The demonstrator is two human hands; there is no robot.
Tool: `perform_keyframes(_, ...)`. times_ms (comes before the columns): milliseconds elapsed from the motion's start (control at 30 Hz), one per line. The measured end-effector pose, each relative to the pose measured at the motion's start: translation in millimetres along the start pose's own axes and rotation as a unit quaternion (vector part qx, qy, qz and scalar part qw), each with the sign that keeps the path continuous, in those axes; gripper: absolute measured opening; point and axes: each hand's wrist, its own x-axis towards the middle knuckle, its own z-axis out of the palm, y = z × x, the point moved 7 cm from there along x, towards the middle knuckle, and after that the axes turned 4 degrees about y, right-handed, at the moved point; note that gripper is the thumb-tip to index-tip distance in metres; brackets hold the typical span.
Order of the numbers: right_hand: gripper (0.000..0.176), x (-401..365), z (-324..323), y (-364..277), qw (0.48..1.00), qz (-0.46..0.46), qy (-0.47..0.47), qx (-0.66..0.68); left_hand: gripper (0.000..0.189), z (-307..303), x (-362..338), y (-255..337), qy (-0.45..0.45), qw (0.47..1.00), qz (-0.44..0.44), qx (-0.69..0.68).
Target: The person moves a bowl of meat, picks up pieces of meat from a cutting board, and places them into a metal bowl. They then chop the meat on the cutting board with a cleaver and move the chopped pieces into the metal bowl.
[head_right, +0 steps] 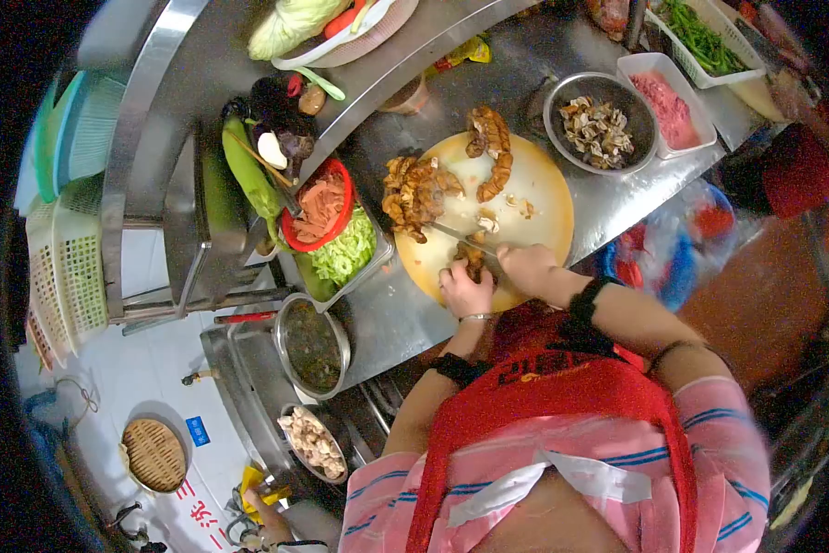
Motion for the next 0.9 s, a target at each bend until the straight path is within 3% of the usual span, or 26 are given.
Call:
perform_keyframes(133,0.025,-4,-2,14,1.0,-0.003,0.011,0.005,0.03,-6,9,-5,-0.018,0.996,0.056,-0.067)
perform_keyframes(200,0.023,-14,-11,34,0.989,-0.034,0.137,0.044,0.028,-8,16,-13,-0.028,0.991,0.095,-0.089)
perform_keyframes(267,0.024,-25,-8,47,0.993,-0.024,0.111,0.039,0.026,-13,15,-12,-0.004,0.978,0.179,-0.106)
perform_keyframes(367,0.025,-46,-38,41,0.993,-0.007,0.104,0.058,0.025,-17,14,-13,-0.006,0.974,0.16,-0.158)
perform_keyframes(433,0.027,-49,-36,36,1.0,0.0,0.017,0.012,0.024,-16,11,-14,0.013,0.975,0.161,-0.152)
perform_keyframes(533,0.026,-46,-32,31,1.0,-0.023,-0.015,-0.002,0.021,-13,10,-18,0.015,0.976,0.154,-0.156)
perform_keyframes(667,0.026,-36,-33,28,0.997,-0.061,-0.023,-0.029,0.021,-9,14,-23,-0.017,0.974,0.149,-0.171)
perform_keyframes(733,0.02,-19,-25,22,0.992,-0.101,0.074,0.01,0.021,-12,15,-21,-0.014,0.973,0.159,-0.17)
perform_keyframes(833,0.023,1,-5,8,0.998,-0.059,0.005,-0.031,0.02,-12,19,-18,0.006,0.97,0.185,-0.158)
perform_keyframes(900,0.022,10,0,-4,0.999,-0.034,0.016,-0.021,0.02,-10,15,-14,0.014,0.97,0.194,-0.147)
